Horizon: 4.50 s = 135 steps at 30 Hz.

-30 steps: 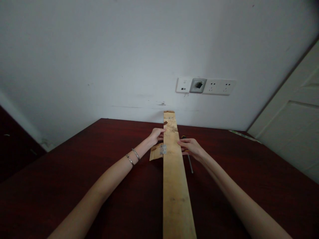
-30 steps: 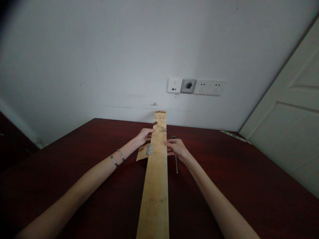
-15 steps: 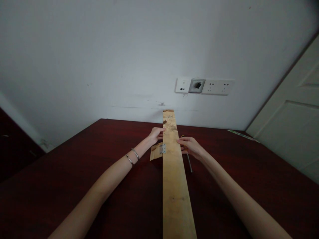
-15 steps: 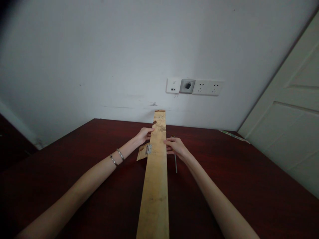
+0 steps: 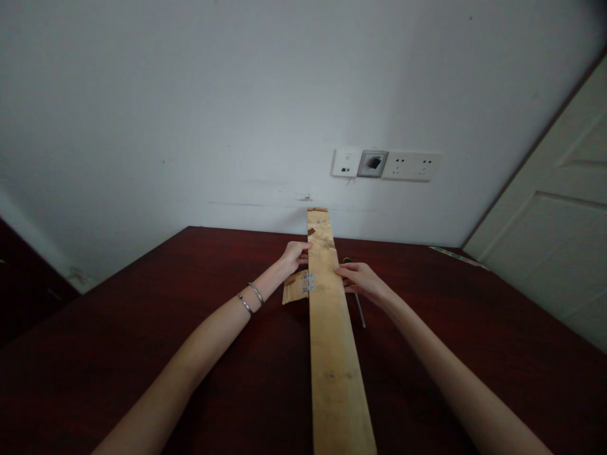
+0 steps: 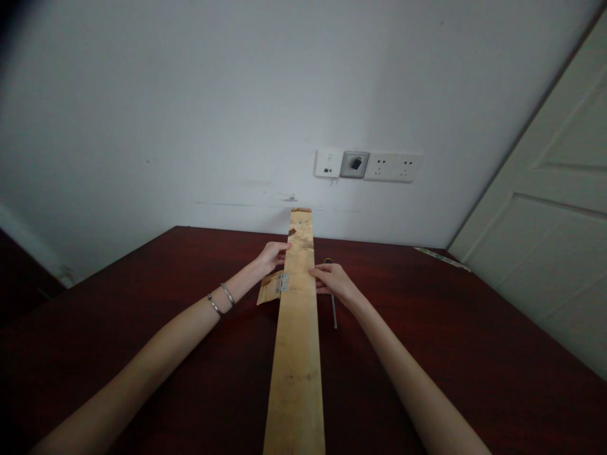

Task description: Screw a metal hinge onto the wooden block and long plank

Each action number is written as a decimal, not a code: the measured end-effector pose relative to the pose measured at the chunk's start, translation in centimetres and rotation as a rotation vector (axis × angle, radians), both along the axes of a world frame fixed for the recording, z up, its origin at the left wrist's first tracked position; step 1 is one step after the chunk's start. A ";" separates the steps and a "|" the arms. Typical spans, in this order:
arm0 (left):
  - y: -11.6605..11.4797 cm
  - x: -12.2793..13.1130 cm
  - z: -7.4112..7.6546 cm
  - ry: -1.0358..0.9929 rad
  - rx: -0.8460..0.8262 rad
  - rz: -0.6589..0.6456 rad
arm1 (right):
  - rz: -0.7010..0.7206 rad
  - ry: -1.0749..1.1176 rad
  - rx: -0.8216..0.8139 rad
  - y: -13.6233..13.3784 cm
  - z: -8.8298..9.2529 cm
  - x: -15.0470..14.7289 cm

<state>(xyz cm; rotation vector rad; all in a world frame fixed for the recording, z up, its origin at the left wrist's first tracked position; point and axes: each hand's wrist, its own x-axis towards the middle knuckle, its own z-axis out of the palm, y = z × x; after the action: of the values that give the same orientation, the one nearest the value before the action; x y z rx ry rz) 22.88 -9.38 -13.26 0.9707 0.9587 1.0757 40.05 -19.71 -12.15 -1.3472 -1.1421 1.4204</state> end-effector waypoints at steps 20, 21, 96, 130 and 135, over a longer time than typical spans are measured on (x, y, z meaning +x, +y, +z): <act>0.5 0.0 0.3 0.028 -0.050 0.003 | 0.143 0.223 -0.143 -9.4 -1.0 0.0; 0.5 0.0 0.3 0.032 -0.045 0.003 | 0.129 0.228 -0.136 -9.5 -1.1 -0.1; -7.3 -7.1 4.8 0.534 0.769 -0.616 | 0.209 0.435 -0.067 -12.1 -2.0 -3.5; -10.8 -2.7 8.0 1.248 1.095 -0.716 | 0.197 0.408 -0.036 -12.5 -1.8 -3.2; -10.2 -5.3 10.4 1.270 1.121 -0.683 | 0.197 0.410 -0.014 -12.1 -2.1 -2.9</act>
<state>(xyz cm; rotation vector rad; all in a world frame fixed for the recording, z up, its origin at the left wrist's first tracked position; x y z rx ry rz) 17.57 -19.60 -2.83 2.8434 0.7612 0.2005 37.18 -31.83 -14.25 -0.9101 -1.0079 1.7510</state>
